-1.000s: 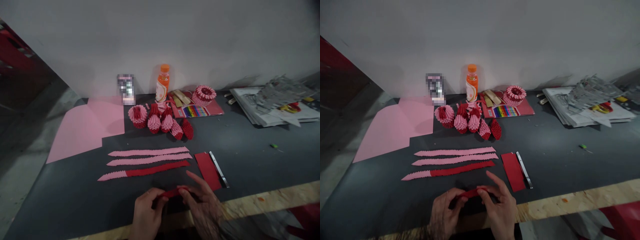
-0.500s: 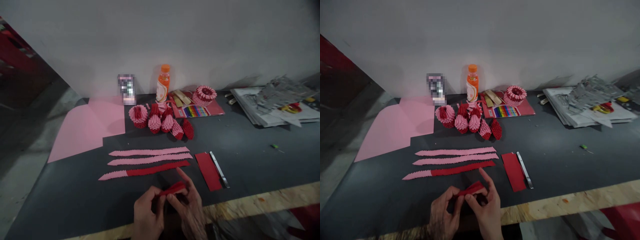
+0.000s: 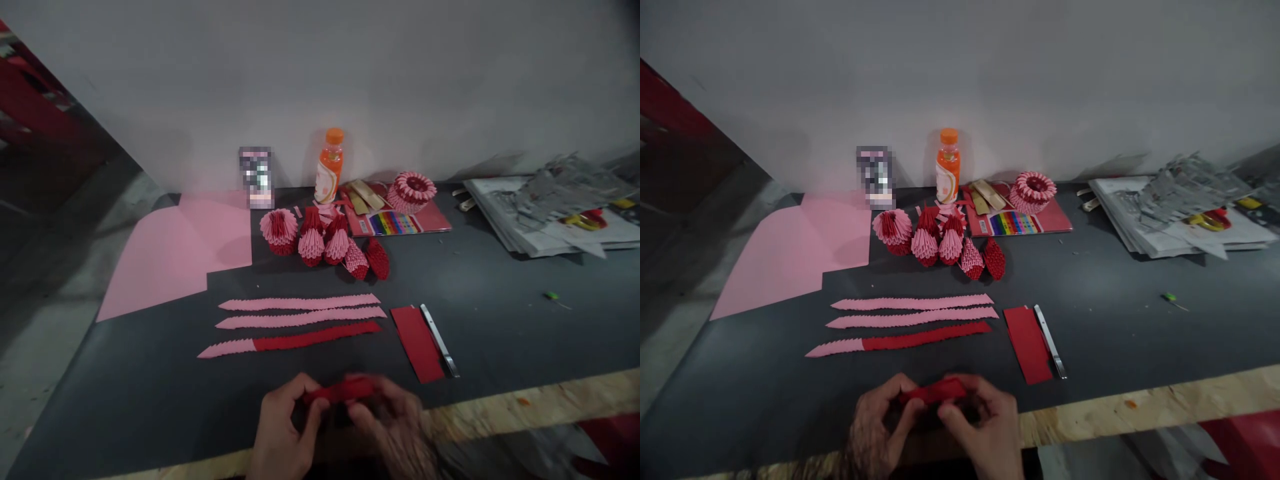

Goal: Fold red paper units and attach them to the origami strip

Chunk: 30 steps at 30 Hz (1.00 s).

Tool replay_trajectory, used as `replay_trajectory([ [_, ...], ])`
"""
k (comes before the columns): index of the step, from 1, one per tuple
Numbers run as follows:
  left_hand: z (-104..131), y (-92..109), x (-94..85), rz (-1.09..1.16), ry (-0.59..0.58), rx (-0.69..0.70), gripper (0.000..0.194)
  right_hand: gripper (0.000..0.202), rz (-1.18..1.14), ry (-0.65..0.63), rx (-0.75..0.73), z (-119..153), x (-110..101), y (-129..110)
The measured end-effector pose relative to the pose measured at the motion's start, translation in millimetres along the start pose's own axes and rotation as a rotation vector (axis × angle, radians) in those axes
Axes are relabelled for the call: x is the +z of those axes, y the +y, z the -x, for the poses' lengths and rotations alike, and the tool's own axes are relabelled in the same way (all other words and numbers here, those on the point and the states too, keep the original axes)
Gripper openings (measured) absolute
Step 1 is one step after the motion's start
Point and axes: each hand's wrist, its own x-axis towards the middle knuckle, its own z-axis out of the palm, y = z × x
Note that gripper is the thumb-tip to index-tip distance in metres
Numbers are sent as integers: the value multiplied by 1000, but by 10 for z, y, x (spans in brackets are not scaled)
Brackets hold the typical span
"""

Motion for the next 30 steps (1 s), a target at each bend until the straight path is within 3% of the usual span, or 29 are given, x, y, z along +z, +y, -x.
replay_trajectory([
  [2, 11, 0, 2, 62, -48, -41, 38, 30, 4, -82, 69, 100, 137, -23],
  [5, 21, -72, -76, 214, -158, -70, 34, 46, -49, -35, 164, 173, 250, 6],
  [8, -1, -174, -177, 283, -212, 80, 64, 53, -102, 9, 250, 203, 290, 108],
  [9, -12, -200, -188, 271, -174, 161, 61, 54, -114, 6, 268, 210, 301, 150],
  [11, -32, -231, -163, 245, -44, 314, 37, 56, -124, -21, 276, 217, 324, 230],
  [14, -48, -222, -68, 250, 103, 397, 15, 57, -108, -86, 219, 210, 355, 304],
  [19, -65, -77, -23, 197, 172, 244, 14, 39, -22, -110, 84, 181, 364, 248],
  [24, -60, 72, 12, 332, 235, -64, 10, 38, 62, -136, -33, 120, 317, 137],
  [30, -63, 76, 74, 379, 259, -191, 14, 41, 148, -101, -115, 112, 316, 121],
])
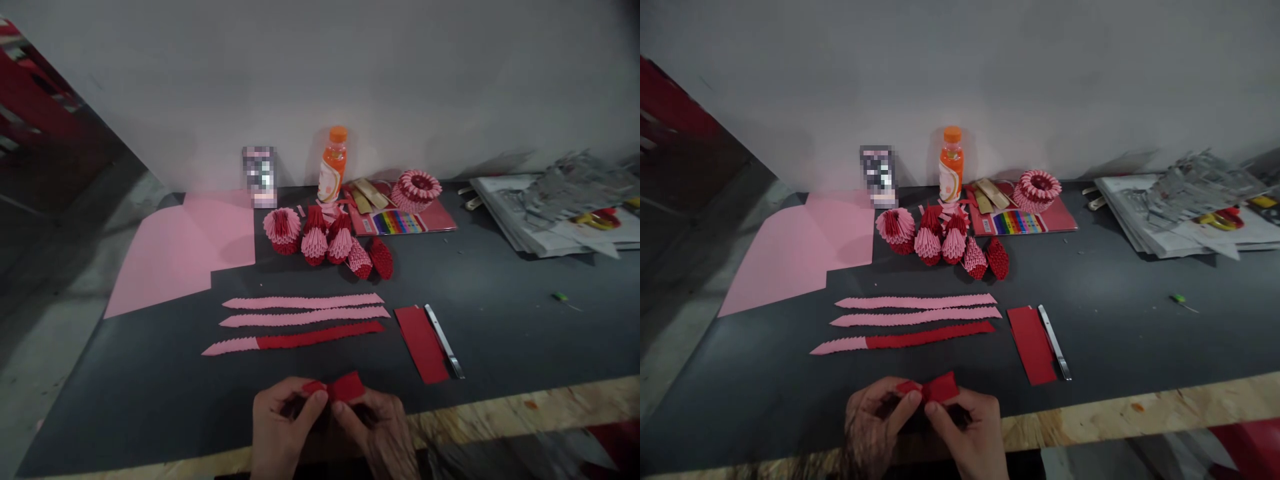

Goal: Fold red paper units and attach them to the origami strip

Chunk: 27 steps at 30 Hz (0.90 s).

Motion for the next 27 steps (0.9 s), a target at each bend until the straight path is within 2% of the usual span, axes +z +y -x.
replay_trajectory([
  [10, -14, -3, -2, -21, 5, -123, 20, 45, 135, 54, -110, -24, 58, 4],
  [13, 11, -32, 7, -31, 6, -137, 21, 39, 174, 58, -153, -7, 72, 27],
  [15, 44, -44, 17, -35, 4, -116, 31, 32, 198, 46, -181, 11, 75, 23],
  [19, 115, -85, 68, 81, 105, -76, 41, 21, 227, 28, -226, 31, 57, -16],
  [21, 120, -129, 99, 164, 73, -93, 55, 19, 227, 20, -242, 21, 44, -25],
  [23, 107, -170, 121, 237, -9, -130, 63, 17, 219, 7, -260, 4, 40, -21],
  [25, 95, -185, 128, 282, -75, -167, 53, 17, 211, -1, -273, -9, 46, -8],
  [27, 92, -165, 114, 311, -90, -216, 44, 18, 205, -14, -283, -13, 49, 6],
])
